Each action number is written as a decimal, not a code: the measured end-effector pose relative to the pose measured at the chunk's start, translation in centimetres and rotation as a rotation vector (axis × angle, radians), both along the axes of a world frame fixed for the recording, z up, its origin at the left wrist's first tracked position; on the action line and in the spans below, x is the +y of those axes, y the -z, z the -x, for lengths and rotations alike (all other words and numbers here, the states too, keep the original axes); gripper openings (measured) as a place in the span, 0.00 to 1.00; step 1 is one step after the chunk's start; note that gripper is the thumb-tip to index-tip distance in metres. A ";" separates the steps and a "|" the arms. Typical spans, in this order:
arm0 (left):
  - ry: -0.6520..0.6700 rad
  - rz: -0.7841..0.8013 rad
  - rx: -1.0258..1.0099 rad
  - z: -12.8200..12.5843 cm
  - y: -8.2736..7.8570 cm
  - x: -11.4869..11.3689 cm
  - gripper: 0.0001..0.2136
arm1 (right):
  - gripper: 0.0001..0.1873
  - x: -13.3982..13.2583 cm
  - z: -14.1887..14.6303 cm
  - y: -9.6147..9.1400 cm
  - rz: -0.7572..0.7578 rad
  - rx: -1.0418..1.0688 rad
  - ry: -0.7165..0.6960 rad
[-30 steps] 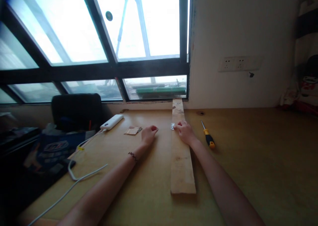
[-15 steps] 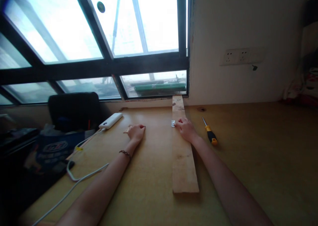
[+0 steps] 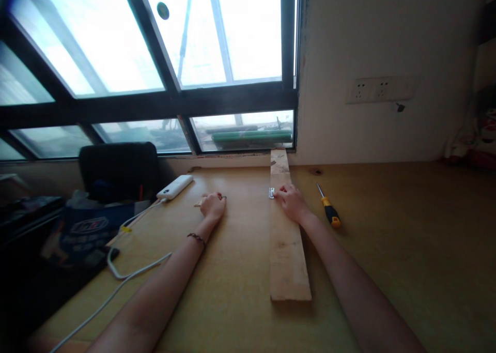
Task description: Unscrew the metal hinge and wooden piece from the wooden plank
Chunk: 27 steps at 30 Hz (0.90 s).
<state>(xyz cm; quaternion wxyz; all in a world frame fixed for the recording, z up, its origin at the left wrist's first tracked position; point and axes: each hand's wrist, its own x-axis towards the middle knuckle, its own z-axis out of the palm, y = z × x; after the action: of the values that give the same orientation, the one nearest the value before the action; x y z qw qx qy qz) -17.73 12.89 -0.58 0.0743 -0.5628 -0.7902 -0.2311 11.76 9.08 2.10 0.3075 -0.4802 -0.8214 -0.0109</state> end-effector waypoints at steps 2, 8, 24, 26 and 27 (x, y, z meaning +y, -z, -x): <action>0.064 -0.062 -0.010 -0.3 -0.3 -0.2 0.13 | 0.14 0.0 0.0 0.0 0.000 0.000 -0.001; 0.547 -0.125 -0.692 -5.8 -0.6 -1.8 0.12 | 0.15 -0.1 0.0 -0.1 -0.002 -0.006 -0.002; 0.996 0.075 -1.702 -11.1 0.4 -4.6 0.19 | 0.16 -0.2 0.1 -0.2 -0.040 -0.022 -0.007; 1.058 0.063 -1.635 -11.1 0.3 -4.6 0.19 | 0.16 -0.3 0.1 -0.3 -0.035 -0.023 -0.011; 1.087 0.054 -1.589 -11.1 0.3 -4.7 0.19 | 0.16 -0.3 0.0 -0.3 -0.035 -0.023 -0.011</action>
<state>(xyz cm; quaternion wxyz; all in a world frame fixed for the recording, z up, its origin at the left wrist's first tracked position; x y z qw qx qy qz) -6.64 8.18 -0.84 -0.6129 -0.5326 -0.2460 -0.5294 11.72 8.78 2.43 0.3064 -0.4701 -0.8272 -0.0289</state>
